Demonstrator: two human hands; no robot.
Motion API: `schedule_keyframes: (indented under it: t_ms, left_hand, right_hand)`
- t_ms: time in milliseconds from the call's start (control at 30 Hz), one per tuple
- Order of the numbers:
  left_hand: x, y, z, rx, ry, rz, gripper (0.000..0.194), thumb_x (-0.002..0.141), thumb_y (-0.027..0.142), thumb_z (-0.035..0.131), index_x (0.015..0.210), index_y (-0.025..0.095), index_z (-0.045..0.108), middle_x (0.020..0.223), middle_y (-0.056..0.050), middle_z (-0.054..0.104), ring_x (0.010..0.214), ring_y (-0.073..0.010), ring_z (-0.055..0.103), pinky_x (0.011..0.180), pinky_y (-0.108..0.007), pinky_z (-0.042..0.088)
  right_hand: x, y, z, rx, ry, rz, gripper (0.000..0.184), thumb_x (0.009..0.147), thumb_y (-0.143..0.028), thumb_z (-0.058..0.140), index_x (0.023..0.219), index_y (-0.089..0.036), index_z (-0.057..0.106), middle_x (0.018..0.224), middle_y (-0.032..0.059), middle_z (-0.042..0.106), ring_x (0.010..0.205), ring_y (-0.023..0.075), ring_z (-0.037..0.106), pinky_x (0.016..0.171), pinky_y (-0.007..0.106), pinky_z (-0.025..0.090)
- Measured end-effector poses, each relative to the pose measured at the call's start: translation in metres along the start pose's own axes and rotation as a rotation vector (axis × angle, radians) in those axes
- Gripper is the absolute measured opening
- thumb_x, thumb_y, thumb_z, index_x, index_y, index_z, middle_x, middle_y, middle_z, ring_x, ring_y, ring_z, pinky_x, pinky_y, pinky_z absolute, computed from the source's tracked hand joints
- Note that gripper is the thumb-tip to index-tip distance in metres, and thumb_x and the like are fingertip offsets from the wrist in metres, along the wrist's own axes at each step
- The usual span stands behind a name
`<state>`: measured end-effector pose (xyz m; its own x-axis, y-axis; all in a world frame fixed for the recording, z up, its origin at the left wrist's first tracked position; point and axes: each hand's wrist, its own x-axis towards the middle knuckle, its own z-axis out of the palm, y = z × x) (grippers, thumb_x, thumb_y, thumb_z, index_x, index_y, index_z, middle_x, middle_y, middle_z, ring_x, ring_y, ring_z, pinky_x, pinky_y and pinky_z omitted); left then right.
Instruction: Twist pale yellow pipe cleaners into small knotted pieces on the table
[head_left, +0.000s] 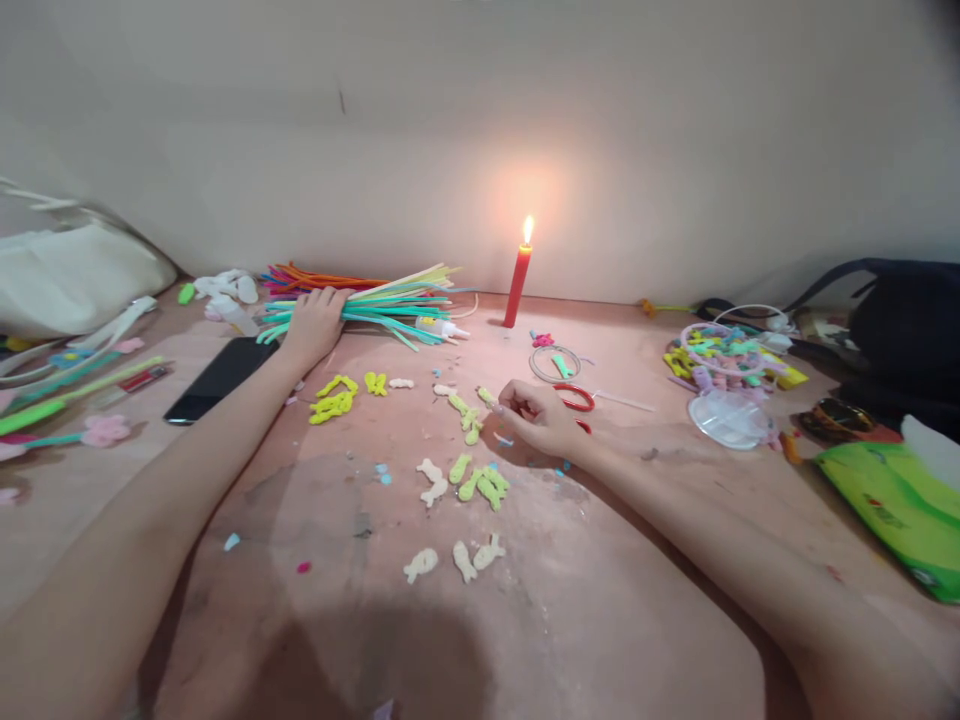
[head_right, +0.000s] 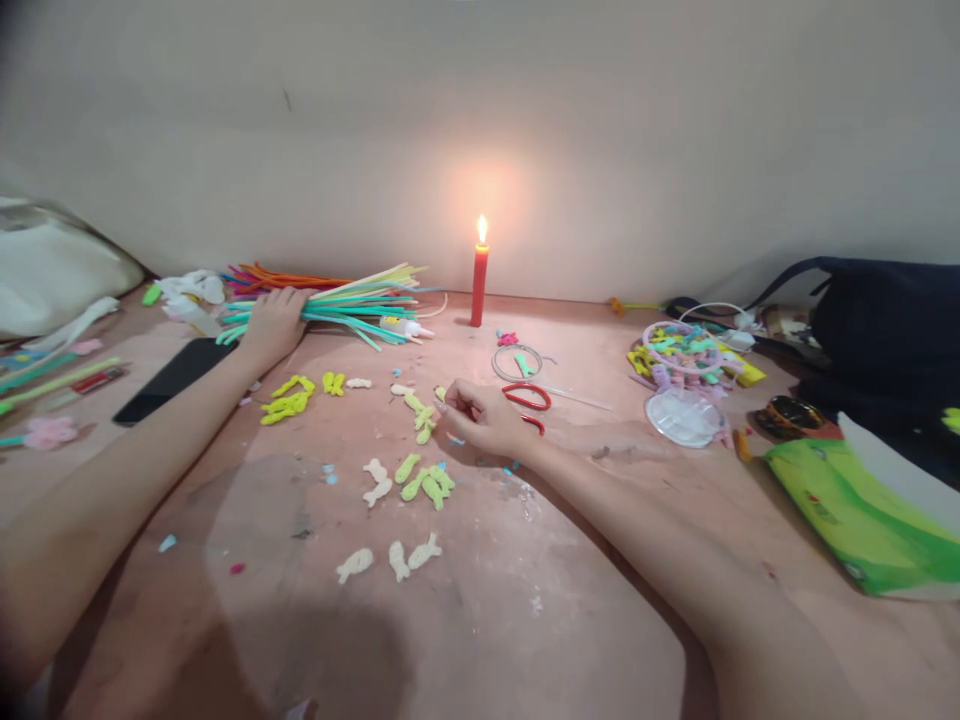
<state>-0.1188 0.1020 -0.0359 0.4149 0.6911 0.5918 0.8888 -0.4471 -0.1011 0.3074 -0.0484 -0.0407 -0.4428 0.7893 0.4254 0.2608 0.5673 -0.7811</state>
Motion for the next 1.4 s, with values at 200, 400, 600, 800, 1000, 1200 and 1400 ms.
schedule_keyframes:
  t_ms: [200, 400, 600, 800, 1000, 1200, 1400]
  left_hand:
    - [0.003, 0.005, -0.004, -0.047, -0.063, -0.040, 0.051, 0.120, 0.034, 0.032, 0.161, 0.010, 0.050, 0.136, -0.007, 0.070, 0.124, -0.0227, 0.060, 0.107, -0.040, 0.043]
    - [0.012, 0.008, -0.004, -0.074, -0.227, -0.136, 0.053, 0.117, 0.036, 0.039, 0.161, 0.008, 0.050, 0.155, -0.020, 0.067, 0.142, -0.0347, 0.061, 0.122, -0.049, 0.045]
    - [0.015, 0.009, -0.003, -0.113, -0.233, -0.163, 0.054, 0.114, 0.038, 0.049, 0.161, 0.011, 0.052, 0.158, -0.025, 0.065, 0.148, -0.0381, 0.061, 0.126, -0.050, 0.046]
    - [0.013, 0.004, 0.009, -0.108, -0.132, -0.153, 0.040, 0.113, 0.038, 0.053, 0.143, 0.018, 0.071, 0.149, -0.022, 0.071, 0.141, -0.0416, 0.063, 0.123, -0.057, 0.045]
    - [0.012, -0.002, 0.017, -0.155, -0.067, -0.107, 0.031, 0.113, 0.037, 0.055, 0.119, 0.019, 0.080, 0.126, -0.019, 0.076, 0.126, -0.0403, 0.065, 0.115, -0.057, 0.048]
    - [0.012, -0.007, 0.017, -0.230, -0.073, -0.083, 0.028, 0.111, 0.034, 0.058, 0.114, 0.019, 0.082, 0.124, -0.017, 0.074, 0.120, -0.0370, 0.064, 0.115, -0.055, 0.048]
    - [0.014, -0.013, 0.023, -0.289, -0.064, -0.080, 0.033, 0.114, 0.034, 0.054, 0.114, 0.019, 0.083, 0.121, -0.014, 0.077, 0.114, -0.0323, 0.063, 0.113, -0.052, 0.049]
  right_hand:
    - [0.000, -0.002, 0.000, 0.063, 0.004, 0.062, 0.032, 0.096, -0.043, 0.074, 0.078, -0.024, 0.056, 0.066, -0.0042, 0.053, 0.059, 0.0121, 0.041, 0.057, 0.030, 0.032]
    - [0.002, 0.003, 0.001, 0.202, 0.108, 0.174, 0.045, 0.102, -0.063, 0.070, 0.082, -0.026, 0.053, 0.066, -0.0042, 0.050, 0.056, 0.0137, 0.043, 0.052, 0.030, 0.033]
    - [0.004, 0.004, -0.003, 0.221, 0.162, 0.259, 0.052, 0.098, -0.074, 0.072, 0.084, -0.028, 0.050, 0.062, -0.0079, 0.042, 0.051, 0.0122, 0.035, 0.050, 0.029, 0.030]
    - [0.007, 0.003, -0.006, 0.061, 0.077, 0.284, 0.040, 0.104, -0.063, 0.055, 0.087, -0.029, 0.046, 0.061, -0.0079, 0.042, 0.050, 0.0136, 0.037, 0.051, 0.030, 0.031]
    - [0.042, 0.001, -0.009, -0.313, -0.194, 0.236, 0.025, 0.102, -0.039, 0.060, 0.083, -0.023, 0.057, 0.079, 0.0046, 0.069, 0.074, 0.0204, 0.062, 0.069, 0.033, 0.044]
    - [0.136, -0.017, 0.002, -0.685, -0.438, 0.198, 0.016, 0.103, -0.024, 0.066, 0.113, -0.017, 0.076, 0.118, 0.0172, 0.080, 0.116, 0.0332, 0.069, 0.096, 0.040, 0.047]
    - [0.203, -0.027, 0.036, -0.836, -0.634, 0.261, 0.034, 0.099, -0.020, 0.072, 0.132, -0.021, 0.080, 0.125, 0.0144, 0.083, 0.109, 0.0339, 0.076, 0.089, 0.041, 0.054]
